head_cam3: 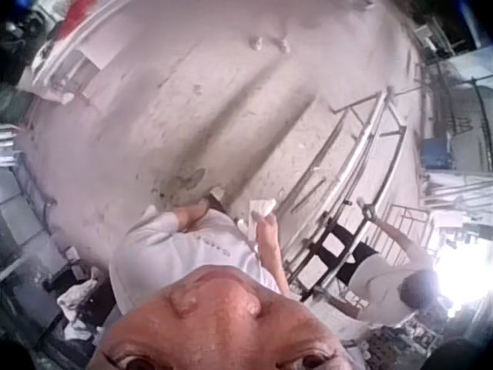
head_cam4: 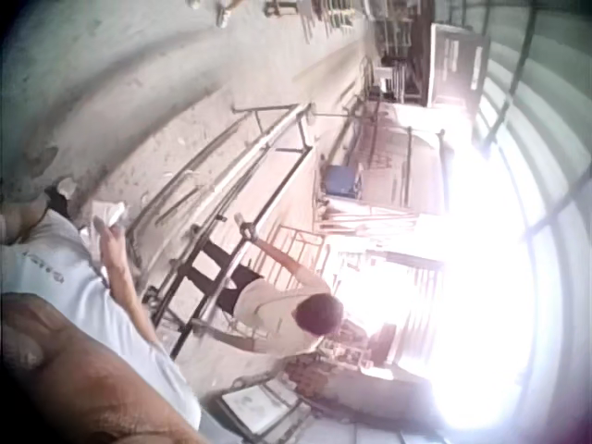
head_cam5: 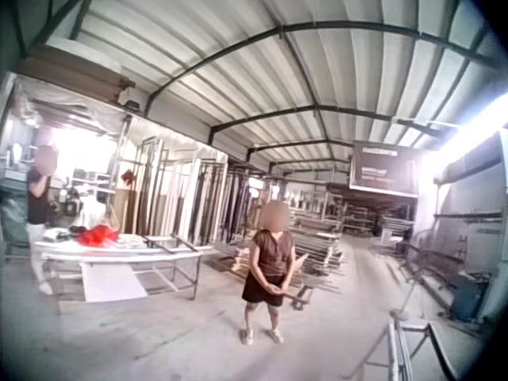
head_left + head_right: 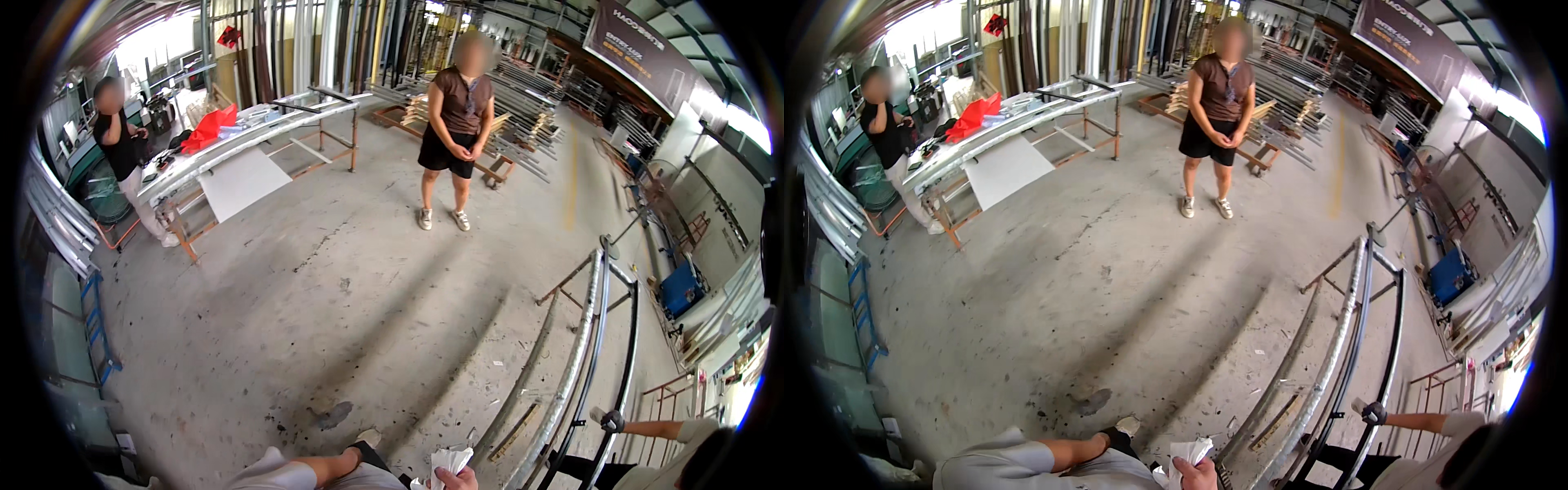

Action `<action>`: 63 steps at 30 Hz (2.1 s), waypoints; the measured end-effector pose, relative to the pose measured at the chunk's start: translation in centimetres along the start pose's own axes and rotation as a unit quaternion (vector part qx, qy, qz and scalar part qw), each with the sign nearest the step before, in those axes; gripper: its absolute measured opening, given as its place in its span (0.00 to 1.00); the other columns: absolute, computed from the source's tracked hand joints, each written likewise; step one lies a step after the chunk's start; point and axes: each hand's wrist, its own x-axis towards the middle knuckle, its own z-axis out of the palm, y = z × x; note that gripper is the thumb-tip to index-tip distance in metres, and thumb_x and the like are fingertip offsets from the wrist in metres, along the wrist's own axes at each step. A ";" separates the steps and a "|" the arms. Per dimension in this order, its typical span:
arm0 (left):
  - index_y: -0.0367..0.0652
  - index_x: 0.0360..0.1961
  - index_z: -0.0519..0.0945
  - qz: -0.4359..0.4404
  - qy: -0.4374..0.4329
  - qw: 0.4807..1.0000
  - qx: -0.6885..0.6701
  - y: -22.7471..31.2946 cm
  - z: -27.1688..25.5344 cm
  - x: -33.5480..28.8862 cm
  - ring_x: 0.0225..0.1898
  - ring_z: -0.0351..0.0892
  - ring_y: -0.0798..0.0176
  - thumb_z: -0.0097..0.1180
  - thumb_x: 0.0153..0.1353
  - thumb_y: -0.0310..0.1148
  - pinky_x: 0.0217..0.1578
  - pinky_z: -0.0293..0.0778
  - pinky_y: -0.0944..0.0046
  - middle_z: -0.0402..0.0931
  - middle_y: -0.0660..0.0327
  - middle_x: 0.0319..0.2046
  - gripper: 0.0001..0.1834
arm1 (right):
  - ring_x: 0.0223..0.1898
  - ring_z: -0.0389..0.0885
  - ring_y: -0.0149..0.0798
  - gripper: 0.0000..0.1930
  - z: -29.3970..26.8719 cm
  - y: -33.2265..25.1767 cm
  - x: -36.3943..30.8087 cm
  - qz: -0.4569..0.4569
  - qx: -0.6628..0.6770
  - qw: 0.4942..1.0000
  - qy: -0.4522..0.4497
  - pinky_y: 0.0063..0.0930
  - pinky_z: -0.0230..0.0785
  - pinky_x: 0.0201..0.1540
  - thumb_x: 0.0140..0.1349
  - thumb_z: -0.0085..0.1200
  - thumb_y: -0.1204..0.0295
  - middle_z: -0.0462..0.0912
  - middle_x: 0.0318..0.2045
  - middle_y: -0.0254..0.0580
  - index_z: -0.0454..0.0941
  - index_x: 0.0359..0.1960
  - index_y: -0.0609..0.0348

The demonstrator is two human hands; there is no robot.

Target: The person wipes down a black metal frame with a white cloth, cleaning multiple sections of the frame one at a time.

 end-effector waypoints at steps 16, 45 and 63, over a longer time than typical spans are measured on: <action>0.42 0.38 0.84 -0.143 0.092 0.982 -0.084 2.5 -2.9 1.5 0.42 0.82 0.44 0.56 0.63 0.36 0.43 0.77 0.48 0.83 0.50 0.39 0.10 | 0.16 0.63 0.25 0.08 -4.1 -8.2 11.2 -0.033 -0.047 0.990 -0.128 0.28 0.52 0.17 0.66 0.58 0.65 0.70 0.17 0.25 0.79 0.37 0.57; 0.32 0.20 0.71 0.007 0.213 0.879 -0.427 22.6 -46.1 36.3 0.21 0.59 0.77 0.60 0.62 0.28 0.23 0.59 0.63 0.59 0.66 0.15 0.17 | 0.40 0.74 0.38 0.12 -27.5 -13.7 30.0 -0.294 -0.064 0.954 0.016 0.36 0.66 0.41 0.65 0.62 0.73 0.78 0.40 0.40 0.74 0.47 0.59; 0.37 0.34 0.85 -0.010 0.087 0.657 -0.749 7.3 -65.8 57.4 0.26 0.79 0.72 0.53 0.67 0.26 0.31 0.77 0.69 0.82 0.66 0.27 0.09 | 0.52 0.84 0.44 0.19 -30.0 -30.8 42.8 -0.175 0.391 0.886 0.180 0.39 0.75 0.58 0.64 0.55 0.83 0.84 0.53 0.48 0.74 0.58 0.67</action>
